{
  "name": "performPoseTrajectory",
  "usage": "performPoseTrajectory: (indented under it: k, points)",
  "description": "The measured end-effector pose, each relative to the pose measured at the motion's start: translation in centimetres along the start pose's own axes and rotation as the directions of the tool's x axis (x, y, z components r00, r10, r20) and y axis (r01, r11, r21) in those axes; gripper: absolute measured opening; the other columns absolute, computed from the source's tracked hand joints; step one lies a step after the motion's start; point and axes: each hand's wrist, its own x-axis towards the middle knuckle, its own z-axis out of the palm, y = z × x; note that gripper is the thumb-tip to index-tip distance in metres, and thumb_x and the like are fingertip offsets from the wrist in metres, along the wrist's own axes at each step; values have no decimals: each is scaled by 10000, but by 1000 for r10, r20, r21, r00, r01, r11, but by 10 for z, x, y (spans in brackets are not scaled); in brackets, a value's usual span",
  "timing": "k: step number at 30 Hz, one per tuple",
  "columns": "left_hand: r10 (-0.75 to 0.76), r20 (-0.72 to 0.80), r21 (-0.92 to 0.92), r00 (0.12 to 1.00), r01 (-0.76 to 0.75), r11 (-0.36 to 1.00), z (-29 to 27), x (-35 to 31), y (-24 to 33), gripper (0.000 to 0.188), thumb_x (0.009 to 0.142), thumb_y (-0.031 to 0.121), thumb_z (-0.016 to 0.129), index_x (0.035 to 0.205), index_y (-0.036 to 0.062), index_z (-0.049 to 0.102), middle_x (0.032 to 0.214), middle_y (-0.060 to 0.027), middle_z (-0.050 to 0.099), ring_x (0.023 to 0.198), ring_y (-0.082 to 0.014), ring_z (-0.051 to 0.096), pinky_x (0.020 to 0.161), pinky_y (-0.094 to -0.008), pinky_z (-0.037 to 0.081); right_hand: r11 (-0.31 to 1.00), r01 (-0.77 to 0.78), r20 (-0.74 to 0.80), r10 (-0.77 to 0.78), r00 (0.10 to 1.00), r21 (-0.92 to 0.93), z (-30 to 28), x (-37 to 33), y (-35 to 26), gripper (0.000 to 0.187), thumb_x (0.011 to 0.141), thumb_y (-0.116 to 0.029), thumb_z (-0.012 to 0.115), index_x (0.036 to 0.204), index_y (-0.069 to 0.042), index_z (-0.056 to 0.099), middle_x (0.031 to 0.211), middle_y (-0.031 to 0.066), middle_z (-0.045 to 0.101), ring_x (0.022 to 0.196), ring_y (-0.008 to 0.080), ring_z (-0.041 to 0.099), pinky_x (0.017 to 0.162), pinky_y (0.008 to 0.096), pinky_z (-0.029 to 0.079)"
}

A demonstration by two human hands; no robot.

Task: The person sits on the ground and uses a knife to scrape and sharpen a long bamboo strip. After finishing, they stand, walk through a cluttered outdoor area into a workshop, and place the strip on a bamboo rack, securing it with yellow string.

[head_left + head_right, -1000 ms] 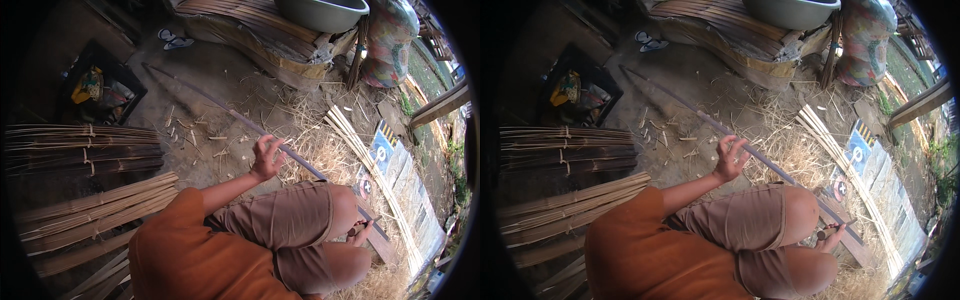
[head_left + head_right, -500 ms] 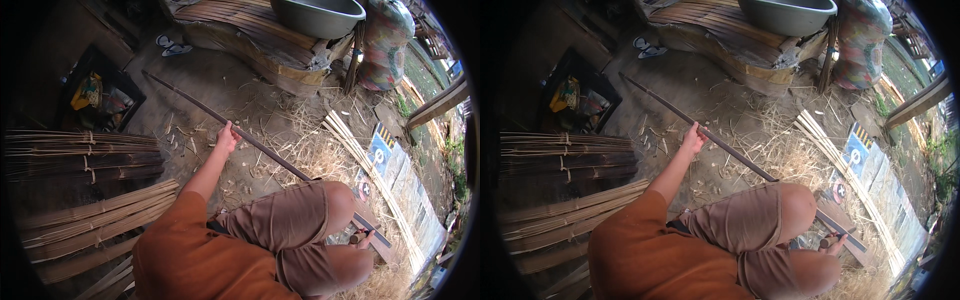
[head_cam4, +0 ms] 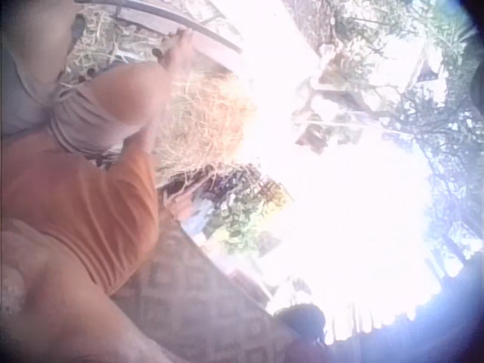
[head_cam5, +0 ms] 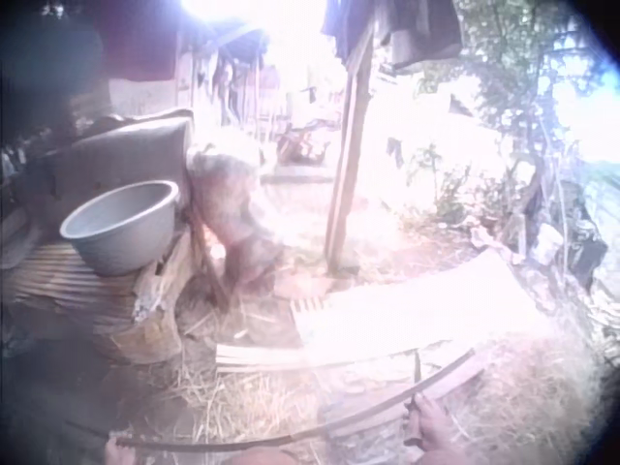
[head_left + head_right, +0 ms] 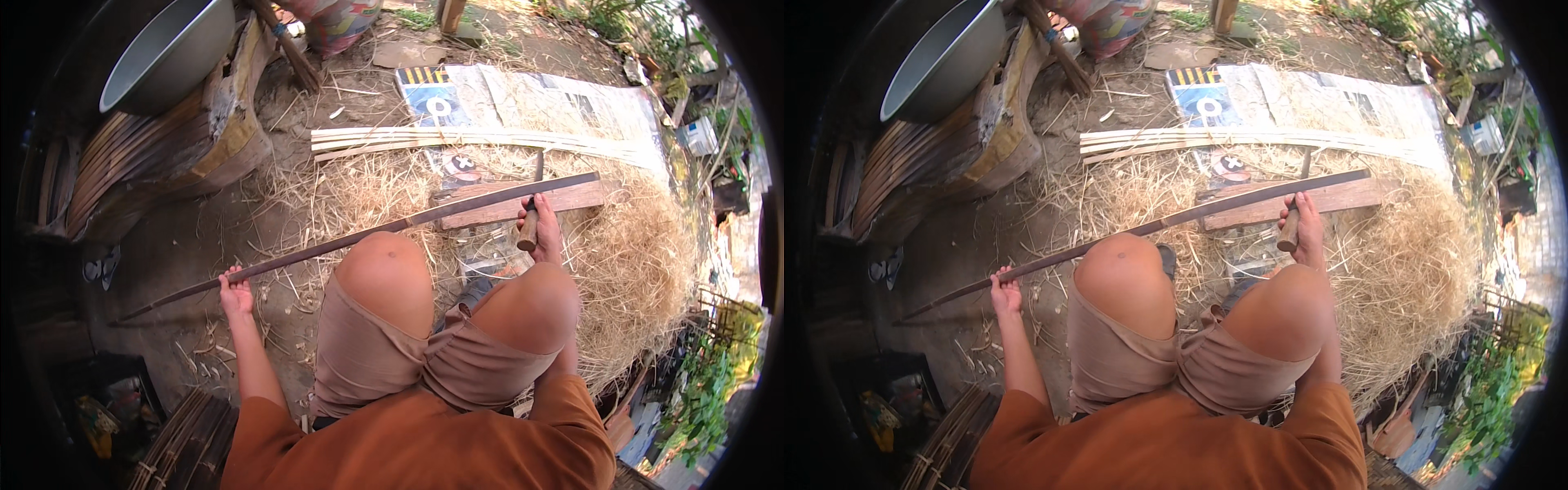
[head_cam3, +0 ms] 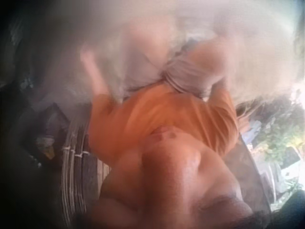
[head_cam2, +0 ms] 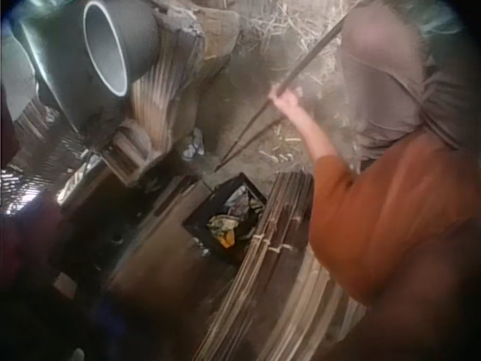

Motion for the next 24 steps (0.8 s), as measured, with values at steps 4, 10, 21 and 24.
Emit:
performPoseTrajectory:
  k: [4, 10, 21, 24]
  points:
    - [47, 111, 16, 993, -49, 999, 11, -7, 12, 356, 1025, 363, 497, 1206, 60, 539, 1247, -96, 605, 1214, -281, 567, 1010, -435, 495, 999, -15, -65, 18, 998, 50, -12, 22, 15, 410, 989, -206, 588, 1357, -109, 435, 905, 49, 566, 673, 124, 569, 521, 270, 513]
    - [42, 38, -38, 998, -40, 998, 36, -17, 20, 358, 1041, 358, 457, 1146, 33, 563, 1184, -108, 636, 1182, -283, 591, 1009, -466, 506, 951, 17, -20, -24, 1000, -309, -14, 27, 28, 538, 957, -157, 594, 1459, -112, 408, 981, 79, 561, 698, 121, 573, 561, 255, 509]
    - [38, 189, -52, 981, -29, 998, 183, -71, -30, 334, 1042, 308, 463, 1136, -5, 534, 1197, -128, 624, 1185, -299, 595, 1038, -457, 509, 628, 35, -384, -519, 764, -778, -115, -31, 158, 760, 863, -48, 615, 1516, -72, 227, 1320, 281, 483, 1175, 396, 519, 1017, 454, 402]
    - [-6, 200, -42, 980, 14, 999, 214, -77, -79, 340, 1040, 288, 472, 1143, -34, 511, 1204, -163, 611, 1200, -323, 581, 1067, -475, 487, 776, -132, -536, -291, 793, -617, -147, -32, 160, 751, 877, -94, 626, 1519, -78, 237, 1387, 298, 399, 1259, 410, 441, 1069, 465, 354]
